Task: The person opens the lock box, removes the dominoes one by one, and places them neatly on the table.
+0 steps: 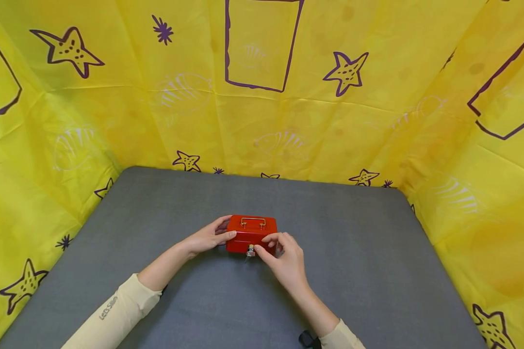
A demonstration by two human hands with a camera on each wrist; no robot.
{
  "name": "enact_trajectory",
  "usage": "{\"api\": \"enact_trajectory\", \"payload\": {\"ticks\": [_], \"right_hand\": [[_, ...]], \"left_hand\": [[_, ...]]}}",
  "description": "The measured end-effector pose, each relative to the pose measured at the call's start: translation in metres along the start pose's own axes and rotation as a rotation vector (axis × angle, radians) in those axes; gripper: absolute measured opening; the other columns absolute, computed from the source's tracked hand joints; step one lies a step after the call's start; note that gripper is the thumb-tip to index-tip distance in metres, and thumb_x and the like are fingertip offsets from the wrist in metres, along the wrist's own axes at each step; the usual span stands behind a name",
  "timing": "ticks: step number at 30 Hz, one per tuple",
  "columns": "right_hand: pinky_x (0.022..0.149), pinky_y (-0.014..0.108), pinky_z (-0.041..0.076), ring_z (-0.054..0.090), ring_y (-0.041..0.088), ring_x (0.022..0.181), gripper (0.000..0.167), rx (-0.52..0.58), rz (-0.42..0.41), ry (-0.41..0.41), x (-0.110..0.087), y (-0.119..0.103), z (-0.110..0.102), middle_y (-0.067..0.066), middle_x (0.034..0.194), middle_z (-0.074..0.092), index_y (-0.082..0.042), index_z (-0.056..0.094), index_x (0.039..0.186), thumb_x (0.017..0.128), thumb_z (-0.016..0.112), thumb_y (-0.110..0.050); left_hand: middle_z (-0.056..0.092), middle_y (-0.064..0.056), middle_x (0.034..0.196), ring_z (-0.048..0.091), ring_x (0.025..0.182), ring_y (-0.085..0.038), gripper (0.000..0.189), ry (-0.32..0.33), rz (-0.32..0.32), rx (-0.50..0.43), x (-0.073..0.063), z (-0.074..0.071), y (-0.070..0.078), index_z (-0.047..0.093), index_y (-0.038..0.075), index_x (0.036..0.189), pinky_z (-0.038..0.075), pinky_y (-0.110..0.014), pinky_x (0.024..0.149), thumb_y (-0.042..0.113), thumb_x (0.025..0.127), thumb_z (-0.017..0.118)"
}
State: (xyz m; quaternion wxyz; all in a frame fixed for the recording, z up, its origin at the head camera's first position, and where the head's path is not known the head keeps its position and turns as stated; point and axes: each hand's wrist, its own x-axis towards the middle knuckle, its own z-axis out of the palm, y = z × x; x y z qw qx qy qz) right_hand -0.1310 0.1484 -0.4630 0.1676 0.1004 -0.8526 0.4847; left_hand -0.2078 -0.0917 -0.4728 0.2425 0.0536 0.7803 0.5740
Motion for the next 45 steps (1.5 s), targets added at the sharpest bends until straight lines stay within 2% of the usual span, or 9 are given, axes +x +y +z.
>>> {"api": "enact_trajectory", "payload": {"ticks": [3,5,7,11,15,19,24,31,45], "right_hand": [[0.068,0.031,0.05,0.052,0.019,0.091,0.031,-0.013,0.003,0.021,0.002,0.001,-0.003,-0.001,0.104,0.058,-0.018,0.067,0.104,0.079,0.083,-0.027],[0.083,0.039,0.052,0.05,0.02,0.109,0.043,0.007,0.036,-0.001,0.002,0.002,-0.004,0.003,0.122,0.054,-0.014,0.063,0.117,0.08,0.082,-0.024],[0.096,0.046,0.048,0.043,0.023,0.126,0.057,0.033,0.08,-0.042,0.003,0.002,-0.004,0.005,0.139,0.047,-0.012,0.056,0.13,0.081,0.081,-0.022],[0.106,0.046,0.039,0.04,0.027,0.136,0.077,0.074,0.176,-0.144,0.002,0.0,-0.004,0.006,0.154,0.032,-0.012,0.039,0.148,0.084,0.079,-0.024],[0.106,0.042,0.037,0.042,0.03,0.136,0.083,0.117,0.224,-0.203,0.001,0.001,-0.002,0.01,0.158,0.027,-0.008,0.028,0.153,0.087,0.075,-0.023],[0.105,0.043,0.037,0.039,0.031,0.137,0.078,0.134,0.214,-0.218,-0.001,-0.008,-0.004,0.017,0.156,0.028,0.001,0.027,0.151,0.09,0.072,-0.017],[0.104,0.043,0.038,0.032,0.031,0.14,0.073,0.131,0.193,-0.233,-0.002,-0.007,-0.005,0.019,0.156,0.027,0.002,0.028,0.15,0.091,0.069,-0.011],[0.102,0.042,0.04,0.03,0.028,0.142,0.071,0.086,0.194,-0.266,-0.005,0.004,-0.004,0.016,0.157,0.026,0.0,0.03,0.15,0.092,0.068,-0.014],[0.099,0.043,0.043,0.033,0.033,0.139,0.068,0.001,0.132,-0.271,-0.012,0.006,-0.007,0.021,0.153,0.032,0.007,0.037,0.144,0.089,0.072,-0.011]], "left_hand": [[0.043,-0.017,0.144,0.042,0.132,-0.033,0.083,-0.007,0.004,0.0,-0.001,0.0,0.0,0.029,0.007,0.151,0.037,-0.05,0.107,0.042,0.088,0.071],[0.043,-0.017,0.144,0.042,0.132,-0.032,0.083,-0.012,0.003,0.001,-0.002,0.0,0.001,0.029,0.007,0.151,0.036,-0.05,0.108,0.041,0.088,0.071],[0.044,-0.017,0.144,0.042,0.132,-0.032,0.083,-0.016,0.004,0.001,-0.002,0.0,0.001,0.029,0.007,0.152,0.036,-0.05,0.108,0.041,0.088,0.071],[0.044,-0.016,0.144,0.042,0.132,-0.031,0.083,-0.016,0.011,0.004,-0.002,0.0,0.001,0.029,0.008,0.152,0.035,-0.05,0.108,0.041,0.088,0.071],[0.044,-0.016,0.144,0.042,0.132,-0.032,0.085,-0.023,0.015,0.038,-0.002,-0.001,0.0,0.029,0.009,0.152,0.035,-0.052,0.108,0.041,0.087,0.072],[0.043,-0.015,0.146,0.041,0.133,-0.033,0.086,-0.038,0.018,0.071,-0.002,-0.002,-0.001,0.029,0.01,0.152,0.034,-0.054,0.108,0.041,0.085,0.074],[0.041,-0.014,0.147,0.039,0.135,-0.032,0.089,-0.043,0.016,0.09,-0.004,-0.002,-0.001,0.028,0.011,0.152,0.034,-0.054,0.109,0.041,0.083,0.077],[0.04,-0.014,0.148,0.038,0.136,-0.033,0.093,-0.039,0.013,0.115,-0.006,-0.003,-0.001,0.028,0.012,0.151,0.034,-0.055,0.108,0.039,0.079,0.081],[0.033,-0.015,0.148,0.035,0.137,-0.035,0.096,-0.135,0.111,0.142,-0.012,-0.004,-0.003,0.023,0.008,0.148,0.036,-0.049,0.108,0.026,0.077,0.084]]}}
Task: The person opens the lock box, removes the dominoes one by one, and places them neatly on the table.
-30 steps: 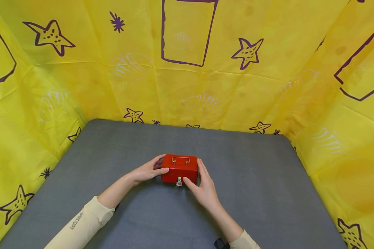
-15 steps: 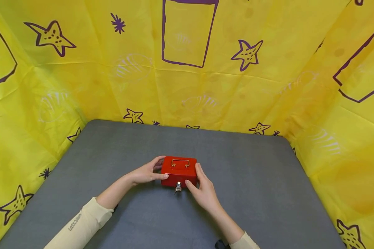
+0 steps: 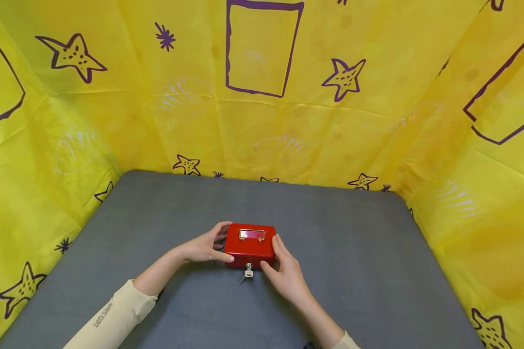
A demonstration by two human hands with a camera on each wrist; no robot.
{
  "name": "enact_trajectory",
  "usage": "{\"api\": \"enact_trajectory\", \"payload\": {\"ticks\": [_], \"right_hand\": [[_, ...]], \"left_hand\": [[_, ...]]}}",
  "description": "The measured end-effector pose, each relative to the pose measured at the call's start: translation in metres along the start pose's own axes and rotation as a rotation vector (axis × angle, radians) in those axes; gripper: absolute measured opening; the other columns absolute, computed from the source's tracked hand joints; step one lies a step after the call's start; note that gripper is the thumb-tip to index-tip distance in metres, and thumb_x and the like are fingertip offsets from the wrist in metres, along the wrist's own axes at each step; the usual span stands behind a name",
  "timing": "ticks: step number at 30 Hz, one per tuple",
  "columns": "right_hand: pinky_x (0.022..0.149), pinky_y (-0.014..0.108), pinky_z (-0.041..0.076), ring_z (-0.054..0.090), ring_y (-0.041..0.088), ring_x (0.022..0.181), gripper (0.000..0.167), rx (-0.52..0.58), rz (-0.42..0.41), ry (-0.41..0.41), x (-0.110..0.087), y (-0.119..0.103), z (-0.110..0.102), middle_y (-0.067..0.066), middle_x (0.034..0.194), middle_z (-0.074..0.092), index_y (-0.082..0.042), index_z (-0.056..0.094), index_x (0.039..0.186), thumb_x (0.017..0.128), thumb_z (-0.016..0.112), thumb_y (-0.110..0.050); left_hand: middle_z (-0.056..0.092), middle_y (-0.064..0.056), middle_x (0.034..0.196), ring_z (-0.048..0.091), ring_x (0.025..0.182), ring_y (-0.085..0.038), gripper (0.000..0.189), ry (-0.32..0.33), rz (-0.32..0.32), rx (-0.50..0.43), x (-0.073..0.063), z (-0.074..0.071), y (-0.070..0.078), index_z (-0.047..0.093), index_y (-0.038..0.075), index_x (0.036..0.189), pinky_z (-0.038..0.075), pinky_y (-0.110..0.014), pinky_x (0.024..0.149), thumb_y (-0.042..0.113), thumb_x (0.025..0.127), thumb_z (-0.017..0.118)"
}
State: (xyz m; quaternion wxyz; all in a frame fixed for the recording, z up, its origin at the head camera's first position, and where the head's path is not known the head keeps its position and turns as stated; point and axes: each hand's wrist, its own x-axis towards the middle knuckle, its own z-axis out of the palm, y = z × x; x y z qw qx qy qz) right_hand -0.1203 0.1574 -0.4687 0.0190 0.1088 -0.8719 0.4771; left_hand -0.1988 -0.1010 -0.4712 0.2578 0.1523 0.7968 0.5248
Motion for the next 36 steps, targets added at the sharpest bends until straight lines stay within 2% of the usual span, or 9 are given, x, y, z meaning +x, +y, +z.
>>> {"api": "enact_trajectory", "payload": {"ticks": [4,14,18,21,27,32,36], "right_hand": [[0.097,0.042,0.044,0.033,0.033,0.139,0.069,0.025,0.011,-0.008,-0.003,0.002,0.001,0.02,0.154,0.03,0.006,0.036,0.145,0.088,0.071,-0.012],[0.095,0.039,0.047,0.028,0.03,0.142,0.071,0.165,0.07,-0.039,-0.009,-0.002,0.001,0.017,0.156,0.026,0.004,0.033,0.147,0.088,0.071,-0.007],[0.095,0.04,0.047,0.027,0.032,0.142,0.072,0.182,0.074,-0.058,-0.01,-0.002,-0.001,0.016,0.157,0.024,0.004,0.033,0.147,0.088,0.072,-0.008],[0.098,0.044,0.044,0.028,0.033,0.142,0.073,0.109,0.062,-0.081,-0.01,-0.003,-0.004,0.016,0.157,0.025,0.003,0.033,0.148,0.088,0.072,-0.013],[0.104,0.057,0.037,0.035,0.035,0.139,0.076,-0.153,-0.008,-0.091,-0.004,-0.004,-0.01,0.015,0.153,0.035,-0.002,0.036,0.149,0.086,0.074,-0.022],[0.103,0.058,0.039,0.031,0.035,0.14,0.088,-0.272,-0.091,-0.133,0.006,-0.001,-0.011,0.013,0.157,0.028,-0.007,0.031,0.152,0.081,0.079,-0.027],[0.102,0.054,0.042,0.025,0.032,0.143,0.097,-0.309,-0.128,-0.208,0.016,0.0,-0.014,0.01,0.159,0.023,-0.01,0.028,0.154,0.077,0.083,-0.032]], "left_hand": [[0.032,-0.015,0.148,0.033,0.138,-0.036,0.097,-0.013,0.016,0.011,-0.002,0.001,0.0,0.023,0.008,0.147,0.035,-0.05,0.109,0.024,0.075,0.085],[0.032,-0.015,0.148,0.033,0.138,-0.033,0.1,-0.021,0.065,0.085,-0.004,0.004,-0.001,0.021,0.007,0.147,0.035,-0.048,0.109,0.023,0.073,0.086],[0.032,-0.015,0.148,0.033,0.138,-0.033,0.099,-0.024,0.072,0.088,-0.004,0.004,-0.002,0.021,0.007,0.146,0.035,-0.048,0.109,0.022,0.073,0.087],[0.032,-0.015,0.147,0.033,0.138,-0.033,0.099,-0.031,0.075,0.088,-0.004,0.004,-0.003,0.021,0.007,0.146,0.035,-0.049,0.109,0.022,0.073,0.087],[0.033,-0.014,0.146,0.034,0.137,-0.033,0.1,-0.038,0.088,0.099,-0.006,0.004,-0.005,0.02,0.007,0.146,0.036,-0.05,0.108,0.022,0.072,0.086],[0.035,-0.011,0.144,0.038,0.132,-0.028,0.106,-0.037,0.127,0.206,-0.006,0.005,-0.008,0.019,0.007,0.148,0.037,-0.049,0.108,0.027,0.069,0.088],[0.037,-0.009,0.143,0.04,0.128,-0.025,0.109,-0.021,0.149,0.276,-0.005,0.008,-0.009,0.019,0.008,0.149,0.036,-0.049,0.107,0.031,0.068,0.088]]}}
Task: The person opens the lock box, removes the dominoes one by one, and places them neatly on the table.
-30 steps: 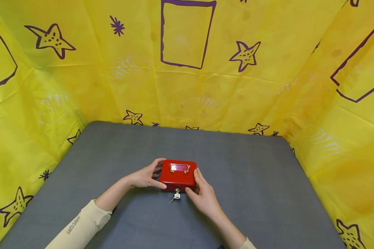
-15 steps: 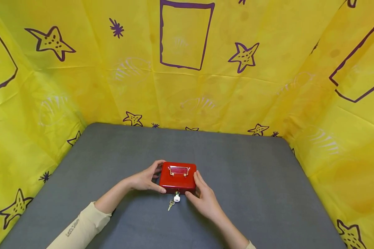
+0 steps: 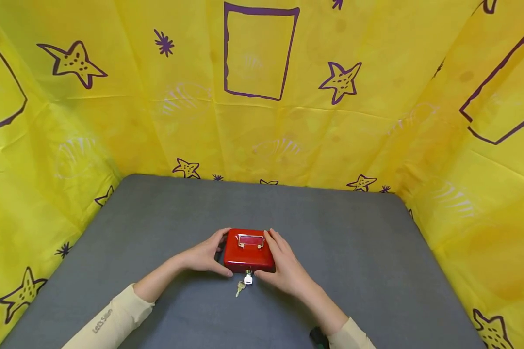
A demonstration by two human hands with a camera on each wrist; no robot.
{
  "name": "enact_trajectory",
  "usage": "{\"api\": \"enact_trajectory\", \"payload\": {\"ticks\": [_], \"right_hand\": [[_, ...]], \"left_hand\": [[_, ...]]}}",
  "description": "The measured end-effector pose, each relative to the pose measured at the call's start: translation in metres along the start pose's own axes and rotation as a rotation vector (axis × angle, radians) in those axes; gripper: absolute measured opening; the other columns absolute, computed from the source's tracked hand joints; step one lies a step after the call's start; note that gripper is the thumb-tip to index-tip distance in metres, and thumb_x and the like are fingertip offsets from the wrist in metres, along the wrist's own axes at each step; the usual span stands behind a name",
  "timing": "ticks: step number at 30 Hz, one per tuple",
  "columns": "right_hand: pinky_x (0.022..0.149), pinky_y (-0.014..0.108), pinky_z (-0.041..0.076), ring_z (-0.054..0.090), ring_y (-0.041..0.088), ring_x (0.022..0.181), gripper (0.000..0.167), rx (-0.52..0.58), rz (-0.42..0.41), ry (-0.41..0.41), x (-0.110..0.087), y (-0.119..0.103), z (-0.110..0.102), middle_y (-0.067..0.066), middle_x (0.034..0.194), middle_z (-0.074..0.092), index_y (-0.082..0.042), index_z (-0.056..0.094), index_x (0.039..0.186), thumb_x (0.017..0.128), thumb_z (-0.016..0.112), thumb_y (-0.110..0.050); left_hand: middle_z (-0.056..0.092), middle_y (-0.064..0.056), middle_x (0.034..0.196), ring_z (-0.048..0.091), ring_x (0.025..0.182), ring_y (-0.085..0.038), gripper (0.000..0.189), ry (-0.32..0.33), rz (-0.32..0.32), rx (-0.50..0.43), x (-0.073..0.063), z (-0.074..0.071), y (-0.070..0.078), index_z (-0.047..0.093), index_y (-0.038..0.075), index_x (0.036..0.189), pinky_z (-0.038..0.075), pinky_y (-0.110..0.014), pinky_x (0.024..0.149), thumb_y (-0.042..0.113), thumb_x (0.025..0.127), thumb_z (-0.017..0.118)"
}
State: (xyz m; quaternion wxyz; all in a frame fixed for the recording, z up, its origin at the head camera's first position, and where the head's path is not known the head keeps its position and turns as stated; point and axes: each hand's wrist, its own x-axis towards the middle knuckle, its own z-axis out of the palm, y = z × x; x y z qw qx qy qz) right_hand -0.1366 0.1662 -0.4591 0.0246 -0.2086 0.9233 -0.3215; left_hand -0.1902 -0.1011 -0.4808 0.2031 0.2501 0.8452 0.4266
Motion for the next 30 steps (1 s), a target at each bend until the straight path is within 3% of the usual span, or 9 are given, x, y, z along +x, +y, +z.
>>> {"api": "enact_trajectory", "payload": {"ticks": [8,14,24,30], "right_hand": [[0.105,0.05,0.04,0.014,0.028,0.147,0.105,-0.049,-0.076,-0.107,0.014,0.011,-0.004,0.009,0.161,0.017,-0.011,0.023,0.155,0.074,0.085,-0.035],[0.109,0.05,0.034,0.013,0.025,0.148,0.106,-0.085,-0.108,-0.154,0.02,0.016,-0.007,0.008,0.161,0.017,-0.012,0.02,0.156,0.075,0.083,-0.038],[0.109,0.054,0.033,0.025,0.031,0.144,0.101,-0.153,-0.186,-0.123,0.024,0.018,-0.01,0.013,0.156,0.03,-0.003,0.031,0.151,0.073,0.085,-0.038],[0.108,0.053,0.035,0.029,0.032,0.142,0.099,-0.164,-0.187,-0.117,0.025,0.015,-0.012,0.013,0.154,0.035,-0.003,0.035,0.15,0.072,0.086,-0.037]], "left_hand": [[0.041,-0.009,0.142,0.043,0.125,-0.025,0.107,0.046,0.05,0.082,0.001,0.006,-0.003,0.024,0.006,0.149,0.036,-0.049,0.108,0.032,0.068,0.088],[0.043,-0.009,0.141,0.044,0.124,-0.025,0.107,0.077,0.026,0.115,0.002,0.01,-0.004,0.026,0.005,0.148,0.04,-0.049,0.105,0.038,0.067,0.088],[0.045,-0.009,0.14,0.047,0.122,-0.025,0.104,0.114,0.004,0.13,0.0,0.011,0.0,0.03,0.006,0.146,0.041,-0.048,0.103,0.039,0.067,0.088],[0.045,-0.009,0.14,0.047,0.121,-0.025,0.103,0.12,0.008,0.127,-0.001,0.01,-0.001,0.03,0.006,0.146,0.042,-0.047,0.103,0.039,0.068,0.088]]}}
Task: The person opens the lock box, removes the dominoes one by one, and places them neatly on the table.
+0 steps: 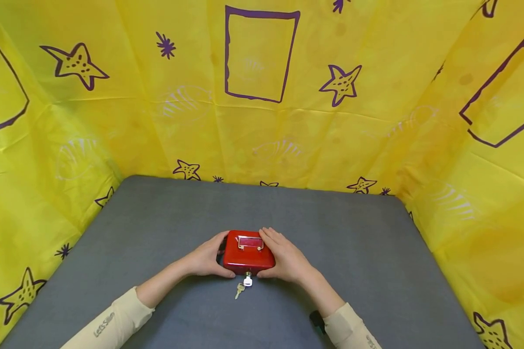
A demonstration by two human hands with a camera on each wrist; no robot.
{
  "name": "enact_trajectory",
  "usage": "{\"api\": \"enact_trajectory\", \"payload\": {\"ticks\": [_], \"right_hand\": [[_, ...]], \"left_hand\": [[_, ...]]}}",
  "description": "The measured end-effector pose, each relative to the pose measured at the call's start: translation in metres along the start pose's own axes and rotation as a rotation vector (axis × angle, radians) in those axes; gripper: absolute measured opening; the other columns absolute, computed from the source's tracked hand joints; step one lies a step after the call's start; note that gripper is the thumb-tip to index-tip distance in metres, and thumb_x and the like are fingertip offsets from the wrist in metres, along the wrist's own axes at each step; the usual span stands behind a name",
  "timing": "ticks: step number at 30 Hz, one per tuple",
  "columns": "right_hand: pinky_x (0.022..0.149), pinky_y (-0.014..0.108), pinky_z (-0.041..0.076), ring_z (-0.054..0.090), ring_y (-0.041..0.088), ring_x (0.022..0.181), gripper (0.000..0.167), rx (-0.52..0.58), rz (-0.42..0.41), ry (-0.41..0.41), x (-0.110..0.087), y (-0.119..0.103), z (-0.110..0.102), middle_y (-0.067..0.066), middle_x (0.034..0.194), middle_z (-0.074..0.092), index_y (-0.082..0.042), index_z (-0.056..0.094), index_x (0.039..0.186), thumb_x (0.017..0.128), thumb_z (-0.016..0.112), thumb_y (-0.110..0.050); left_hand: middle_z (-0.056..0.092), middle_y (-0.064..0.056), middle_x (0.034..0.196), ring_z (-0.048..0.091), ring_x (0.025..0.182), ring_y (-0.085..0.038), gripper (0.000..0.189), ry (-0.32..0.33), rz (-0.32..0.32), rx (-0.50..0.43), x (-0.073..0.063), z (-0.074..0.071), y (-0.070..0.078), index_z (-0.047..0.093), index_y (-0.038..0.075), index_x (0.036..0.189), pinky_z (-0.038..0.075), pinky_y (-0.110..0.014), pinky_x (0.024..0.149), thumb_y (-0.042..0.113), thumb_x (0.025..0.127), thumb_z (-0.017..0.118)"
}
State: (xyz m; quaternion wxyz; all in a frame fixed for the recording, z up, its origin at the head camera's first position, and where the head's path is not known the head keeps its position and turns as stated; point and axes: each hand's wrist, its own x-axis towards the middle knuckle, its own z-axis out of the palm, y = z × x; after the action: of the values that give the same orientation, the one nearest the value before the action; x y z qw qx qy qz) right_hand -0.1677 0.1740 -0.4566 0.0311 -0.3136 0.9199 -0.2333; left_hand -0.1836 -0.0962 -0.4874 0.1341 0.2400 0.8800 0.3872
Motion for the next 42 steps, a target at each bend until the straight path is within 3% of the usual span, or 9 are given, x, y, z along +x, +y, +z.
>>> {"api": "enact_trajectory", "payload": {"ticks": [14,26,36,42], "right_hand": [[0.112,0.049,0.031,0.039,0.03,0.137,0.097,-0.054,0.021,0.0,0.005,-0.002,-0.006,0.009,0.147,0.046,-0.005,0.043,0.146,0.067,0.088,-0.039],[0.11,0.051,0.033,0.048,0.027,0.129,0.092,-0.075,-0.041,0.026,0.009,0.002,-0.006,0.006,0.14,0.053,-0.006,0.048,0.141,0.066,0.087,-0.042],[0.11,0.048,0.035,0.049,0.023,0.127,0.09,-0.029,0.01,-0.019,0.011,0.005,-0.012,0.0,0.139,0.053,-0.012,0.049,0.143,0.067,0.084,-0.047],[0.094,0.041,0.048,0.053,0.018,0.119,0.087,0.061,0.068,-0.038,0.013,0.014,-0.014,-0.003,0.138,0.054,-0.019,0.049,0.143,0.069,0.079,-0.053]], "left_hand": [[0.044,-0.01,0.141,0.047,0.122,-0.026,0.104,-0.008,-0.013,0.006,0.0,0.0,0.0,0.029,0.006,0.147,0.041,-0.049,0.104,0.039,0.068,0.088],[0.045,-0.01,0.14,0.049,0.121,-0.026,0.105,0.001,-0.002,0.018,-0.001,-0.001,0.0,0.03,0.006,0.147,0.041,-0.047,0.103,0.037,0.066,0.089],[0.044,-0.011,0.142,0.049,0.12,-0.026,0.107,0.005,0.006,0.013,-0.001,0.0,0.0,0.028,0.006,0.148,0.041,-0.048,0.102,0.038,0.067,0.089],[0.043,-0.012,0.143,0.049,0.122,-0.028,0.108,0.011,0.023,0.021,-0.002,0.001,-0.001,0.026,0.006,0.149,0.041,-0.049,0.103,0.037,0.067,0.089]]}}
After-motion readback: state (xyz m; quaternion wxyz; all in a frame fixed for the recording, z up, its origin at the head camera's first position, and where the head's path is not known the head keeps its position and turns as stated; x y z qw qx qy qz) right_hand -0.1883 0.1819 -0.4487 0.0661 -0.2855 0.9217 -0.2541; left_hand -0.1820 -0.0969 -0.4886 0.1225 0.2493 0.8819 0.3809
